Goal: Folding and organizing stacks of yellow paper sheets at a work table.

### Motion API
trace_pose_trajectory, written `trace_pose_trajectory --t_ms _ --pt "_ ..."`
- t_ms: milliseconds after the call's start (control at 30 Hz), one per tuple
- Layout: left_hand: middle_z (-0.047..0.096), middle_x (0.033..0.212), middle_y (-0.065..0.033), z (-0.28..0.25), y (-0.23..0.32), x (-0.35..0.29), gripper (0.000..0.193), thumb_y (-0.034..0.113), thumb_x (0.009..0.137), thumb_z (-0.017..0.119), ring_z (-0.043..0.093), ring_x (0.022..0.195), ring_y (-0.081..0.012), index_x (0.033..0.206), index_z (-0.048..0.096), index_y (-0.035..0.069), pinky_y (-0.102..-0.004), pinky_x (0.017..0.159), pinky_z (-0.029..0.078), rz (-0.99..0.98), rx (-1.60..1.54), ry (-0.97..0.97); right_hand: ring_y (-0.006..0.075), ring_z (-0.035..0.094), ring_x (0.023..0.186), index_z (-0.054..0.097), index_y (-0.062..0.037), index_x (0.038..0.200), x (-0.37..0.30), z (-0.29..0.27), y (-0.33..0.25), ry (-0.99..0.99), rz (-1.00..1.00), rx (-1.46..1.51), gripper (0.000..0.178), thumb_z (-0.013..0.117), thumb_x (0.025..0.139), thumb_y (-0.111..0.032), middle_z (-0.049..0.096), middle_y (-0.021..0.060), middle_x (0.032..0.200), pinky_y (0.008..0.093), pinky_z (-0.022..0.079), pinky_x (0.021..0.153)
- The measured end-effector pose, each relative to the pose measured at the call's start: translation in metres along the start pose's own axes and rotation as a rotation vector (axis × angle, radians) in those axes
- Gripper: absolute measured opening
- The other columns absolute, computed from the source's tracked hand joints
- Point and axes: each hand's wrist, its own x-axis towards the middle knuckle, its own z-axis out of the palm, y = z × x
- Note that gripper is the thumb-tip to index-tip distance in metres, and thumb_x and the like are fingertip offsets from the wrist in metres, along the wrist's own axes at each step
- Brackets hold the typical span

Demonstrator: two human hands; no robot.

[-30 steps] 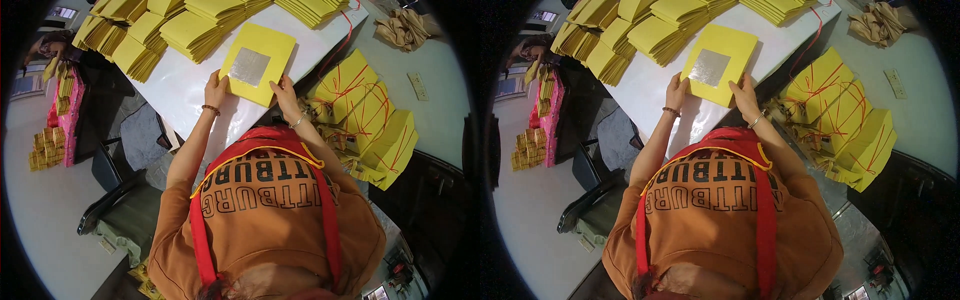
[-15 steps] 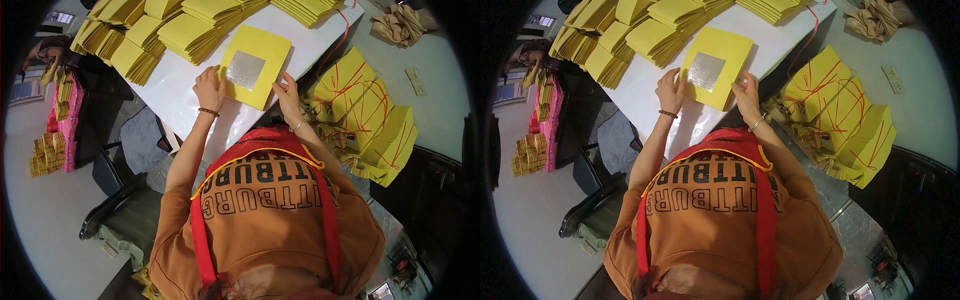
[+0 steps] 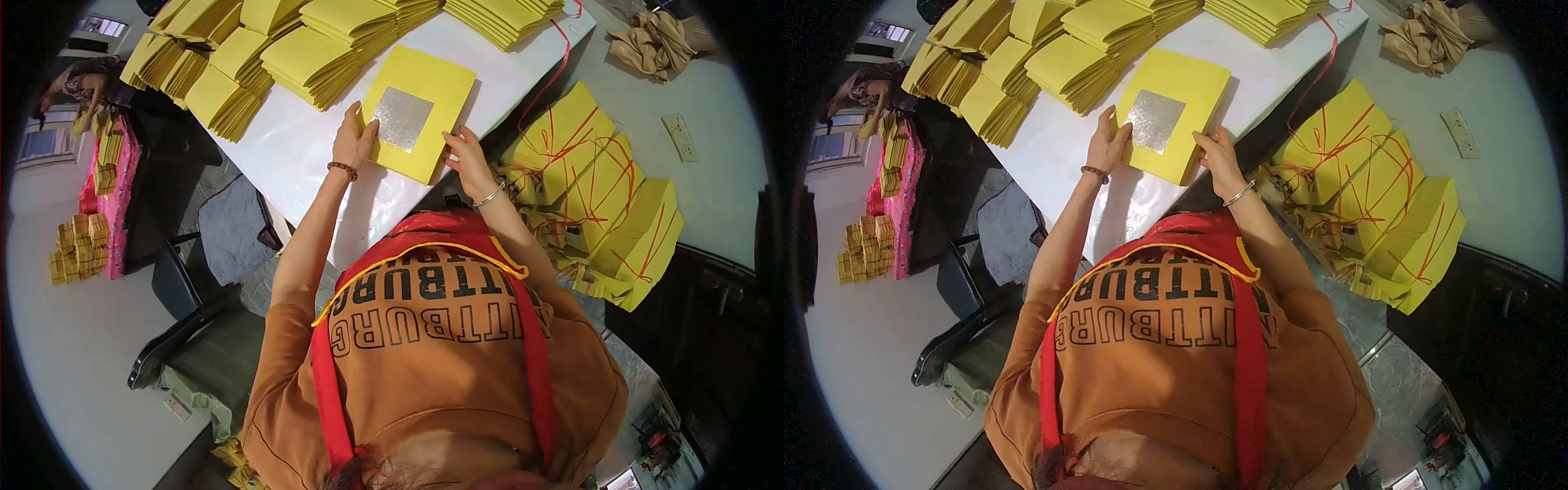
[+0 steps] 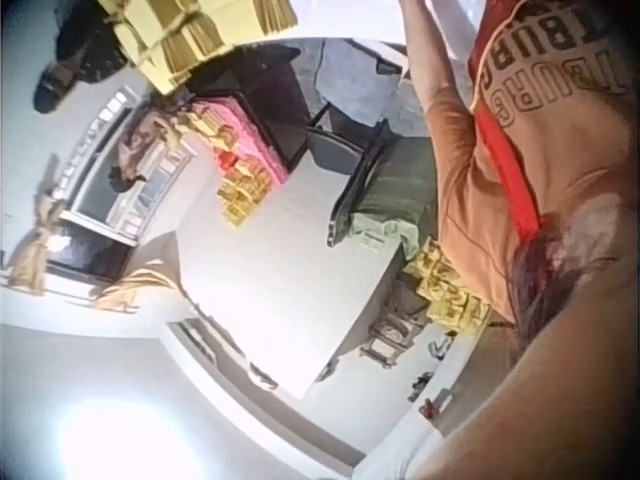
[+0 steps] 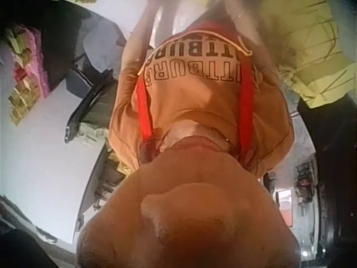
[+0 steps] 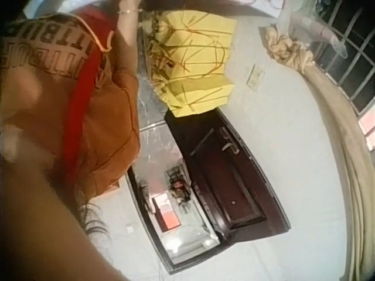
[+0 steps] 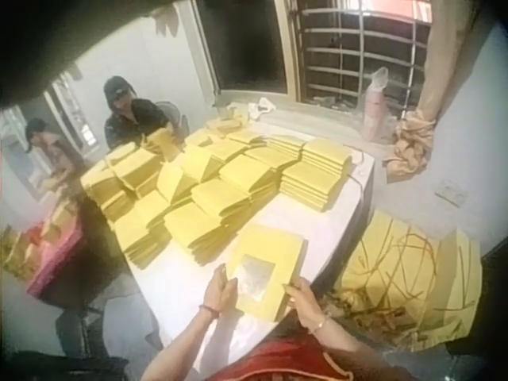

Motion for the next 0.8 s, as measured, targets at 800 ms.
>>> trace_pose_trajectory --t_ms 800 --pt "0.037 0.129 -0.0219 -0.058 0.113 0.018 0.088 0.042 0.064 0.072 0.036 0.12 -0.0327 0.134 0.028 0.011 -0.0449 0.099 0.026 0.663 0.451 0.187 0.0143 0.053 0.095 0.04 -0.0029 0.124 0.006 -0.01 -0.131 -0.627 -0.035 -0.336 0.064 0.065 0.065 -0.007 0.054 0.0062 0.107 0.0264 0.043 0.081"
